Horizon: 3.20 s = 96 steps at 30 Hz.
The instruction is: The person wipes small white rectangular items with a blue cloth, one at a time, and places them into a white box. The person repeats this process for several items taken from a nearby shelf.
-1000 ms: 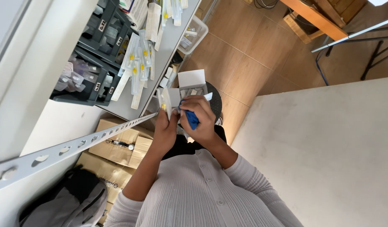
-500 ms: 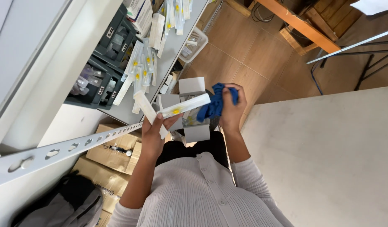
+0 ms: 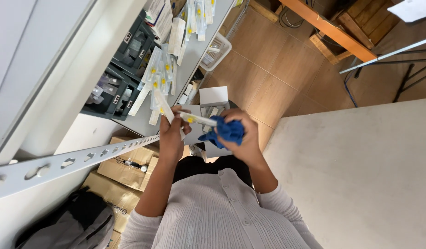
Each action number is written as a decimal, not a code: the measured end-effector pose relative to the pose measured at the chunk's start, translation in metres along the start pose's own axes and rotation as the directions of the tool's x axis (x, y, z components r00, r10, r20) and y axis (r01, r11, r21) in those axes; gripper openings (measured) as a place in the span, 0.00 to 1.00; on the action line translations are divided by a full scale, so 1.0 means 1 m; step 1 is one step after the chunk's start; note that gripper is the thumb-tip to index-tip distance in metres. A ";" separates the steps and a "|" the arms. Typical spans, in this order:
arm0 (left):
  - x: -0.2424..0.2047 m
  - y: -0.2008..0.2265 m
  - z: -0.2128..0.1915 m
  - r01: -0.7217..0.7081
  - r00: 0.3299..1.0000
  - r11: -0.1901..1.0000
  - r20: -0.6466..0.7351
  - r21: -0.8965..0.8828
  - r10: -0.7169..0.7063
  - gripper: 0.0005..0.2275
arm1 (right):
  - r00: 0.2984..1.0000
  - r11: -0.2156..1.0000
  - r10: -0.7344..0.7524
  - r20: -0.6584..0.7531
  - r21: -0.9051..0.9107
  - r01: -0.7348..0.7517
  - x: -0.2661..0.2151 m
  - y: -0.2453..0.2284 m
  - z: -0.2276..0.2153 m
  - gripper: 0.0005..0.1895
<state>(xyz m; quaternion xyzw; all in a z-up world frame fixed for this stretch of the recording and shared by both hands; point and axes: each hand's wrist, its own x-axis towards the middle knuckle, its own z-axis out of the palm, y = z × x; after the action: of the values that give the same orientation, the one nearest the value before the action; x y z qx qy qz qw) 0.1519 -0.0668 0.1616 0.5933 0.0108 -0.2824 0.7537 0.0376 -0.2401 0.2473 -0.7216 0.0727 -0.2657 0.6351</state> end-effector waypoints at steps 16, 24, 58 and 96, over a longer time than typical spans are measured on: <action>-0.009 -0.002 0.042 0.269 0.956 0.790 0.250 -0.551 -0.151 0.16 | 0.953 0.842 -0.287 0.096 -0.450 0.299 0.015 0.017 0.041 0.17; 0.010 0.014 0.034 0.072 0.985 0.869 0.174 -0.490 0.017 0.15 | 0.926 0.860 -0.357 0.124 -0.344 0.378 -0.010 -0.003 0.073 0.20; 0.145 -0.229 0.006 -0.161 0.977 0.782 -0.017 0.602 0.214 0.13 | 0.948 0.772 0.149 -0.281 -0.567 -0.289 -0.057 0.108 -0.073 0.11; -0.019 0.070 0.052 -0.127 0.834 0.911 0.455 -0.392 0.312 0.38 | 0.946 0.897 -0.323 -0.013 -0.324 0.301 -0.030 -0.007 0.071 0.11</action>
<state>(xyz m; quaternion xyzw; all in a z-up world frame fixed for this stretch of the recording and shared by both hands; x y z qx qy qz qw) 0.1498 -0.0958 0.2456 0.3530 -0.2081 -0.3322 0.8495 0.0447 -0.1637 0.2412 -0.8073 0.0191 -0.3728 0.4570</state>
